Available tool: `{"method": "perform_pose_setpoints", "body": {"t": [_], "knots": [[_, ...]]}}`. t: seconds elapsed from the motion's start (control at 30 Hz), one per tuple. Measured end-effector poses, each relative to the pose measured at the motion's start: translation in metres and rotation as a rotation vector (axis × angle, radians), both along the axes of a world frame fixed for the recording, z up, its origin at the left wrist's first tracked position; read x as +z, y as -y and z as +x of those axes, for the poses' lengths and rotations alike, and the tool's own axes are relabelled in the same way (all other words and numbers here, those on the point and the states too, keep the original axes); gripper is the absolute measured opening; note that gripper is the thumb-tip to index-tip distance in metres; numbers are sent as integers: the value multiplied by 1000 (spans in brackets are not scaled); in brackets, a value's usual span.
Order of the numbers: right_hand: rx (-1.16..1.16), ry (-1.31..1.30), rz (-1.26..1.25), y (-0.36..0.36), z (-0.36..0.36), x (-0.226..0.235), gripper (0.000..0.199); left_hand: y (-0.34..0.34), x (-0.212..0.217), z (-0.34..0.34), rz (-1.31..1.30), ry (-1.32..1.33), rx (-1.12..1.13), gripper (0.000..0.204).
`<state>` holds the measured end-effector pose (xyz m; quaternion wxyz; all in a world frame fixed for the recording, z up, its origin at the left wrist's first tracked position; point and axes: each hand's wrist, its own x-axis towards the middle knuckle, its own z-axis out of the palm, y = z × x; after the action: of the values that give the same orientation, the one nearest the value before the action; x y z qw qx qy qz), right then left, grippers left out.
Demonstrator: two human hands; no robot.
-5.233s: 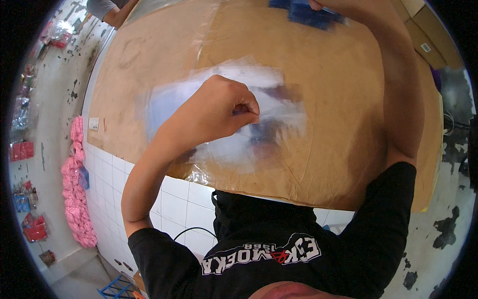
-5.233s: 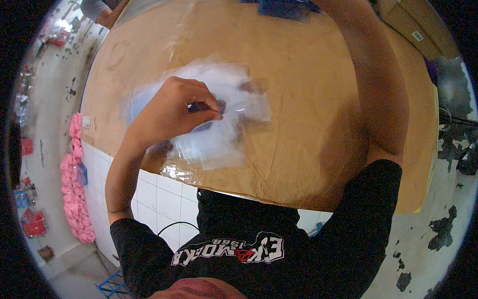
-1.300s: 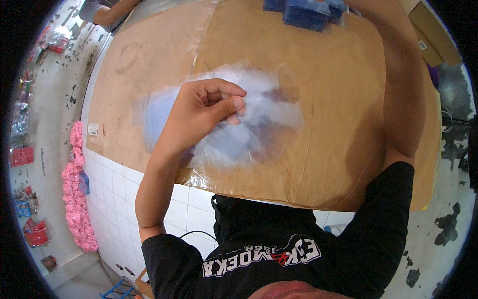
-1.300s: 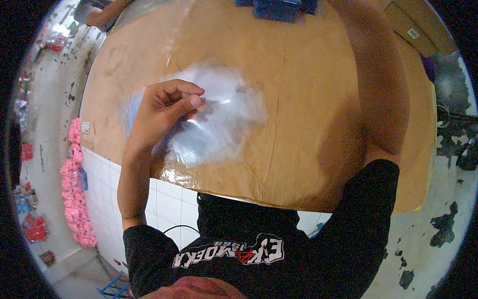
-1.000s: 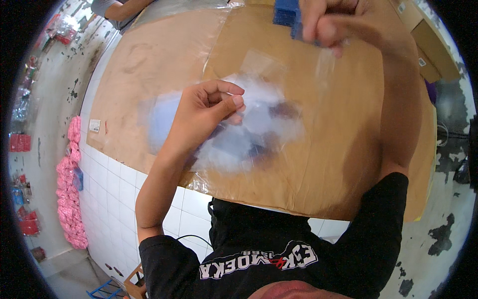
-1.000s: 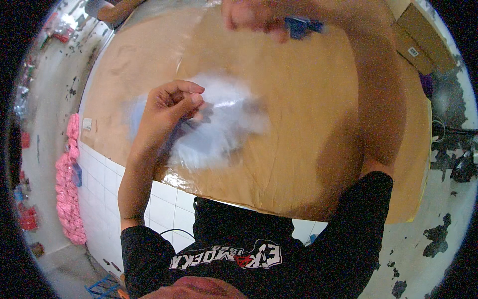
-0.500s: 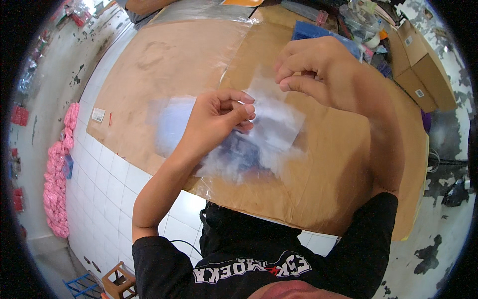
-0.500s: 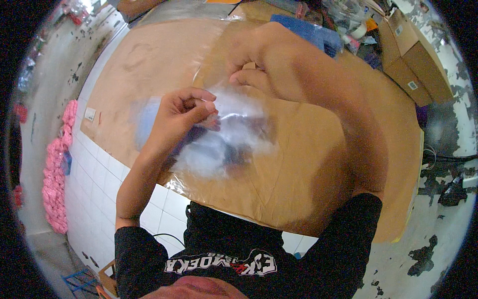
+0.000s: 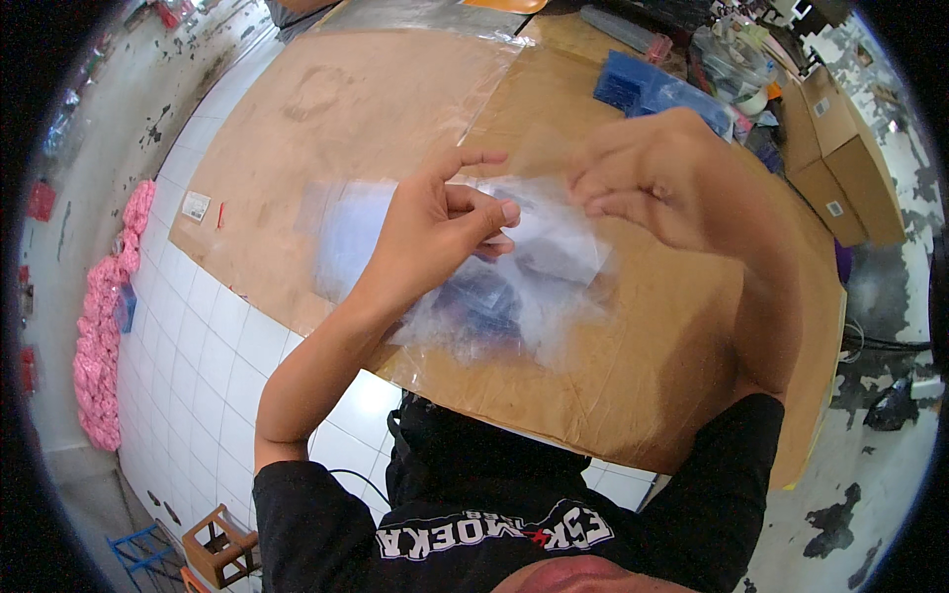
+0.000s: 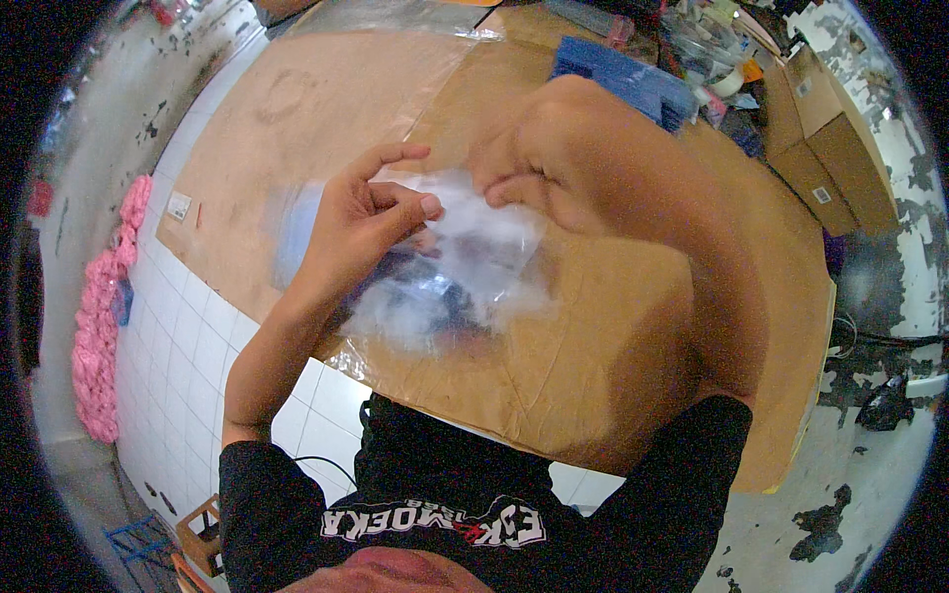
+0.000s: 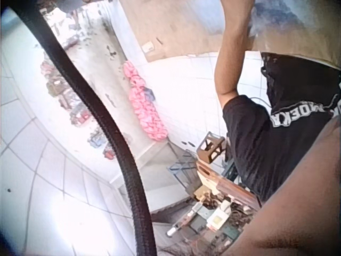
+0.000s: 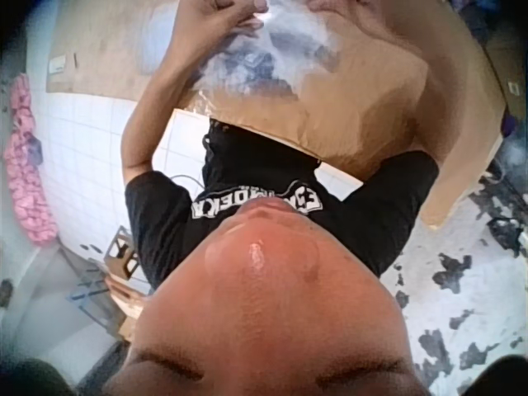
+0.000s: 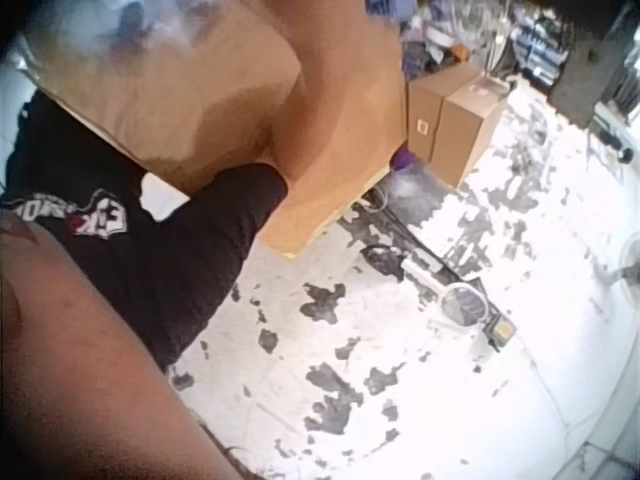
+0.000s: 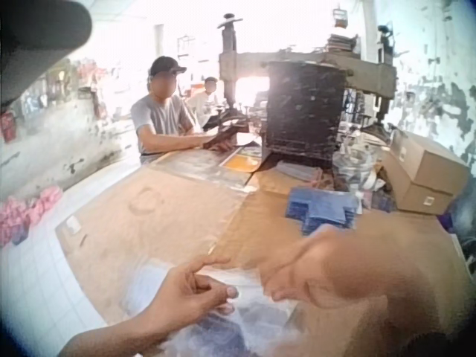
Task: The person places small plastic sleeves into a larger plastic bag and then seals the bag with a small wooden block and adhesive tape.
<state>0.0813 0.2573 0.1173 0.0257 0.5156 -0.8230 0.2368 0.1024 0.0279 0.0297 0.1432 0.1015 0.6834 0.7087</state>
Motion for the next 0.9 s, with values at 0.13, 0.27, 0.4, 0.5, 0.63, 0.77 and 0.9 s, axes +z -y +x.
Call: {"method": "perform_pose_setpoints", "body": {"t": [0.13,0.27,0.4,0.5,0.63,0.77,0.9], "knots": [[38,-5,117,7,23,11,9,2,2,4,33,-65,9,41],[23,-52,282,12,38,21,12,-4,5,9,40,-136,16,33],[44,-134,282,8,47,11,12,-6,3,13,-28,-302,51,19],[66,-173,324,12,56,17,11,-7,-2,13,-40,-381,37,15],[47,-203,336,17,66,15,9,-8,-3,14,-77,-423,49,19],[15,-234,326,18,75,9,16,-6,-2,16,-86,-468,72,21],[22,-210,337,20,84,12,18,-5,-3,19,-131,-589,101,22]]}}
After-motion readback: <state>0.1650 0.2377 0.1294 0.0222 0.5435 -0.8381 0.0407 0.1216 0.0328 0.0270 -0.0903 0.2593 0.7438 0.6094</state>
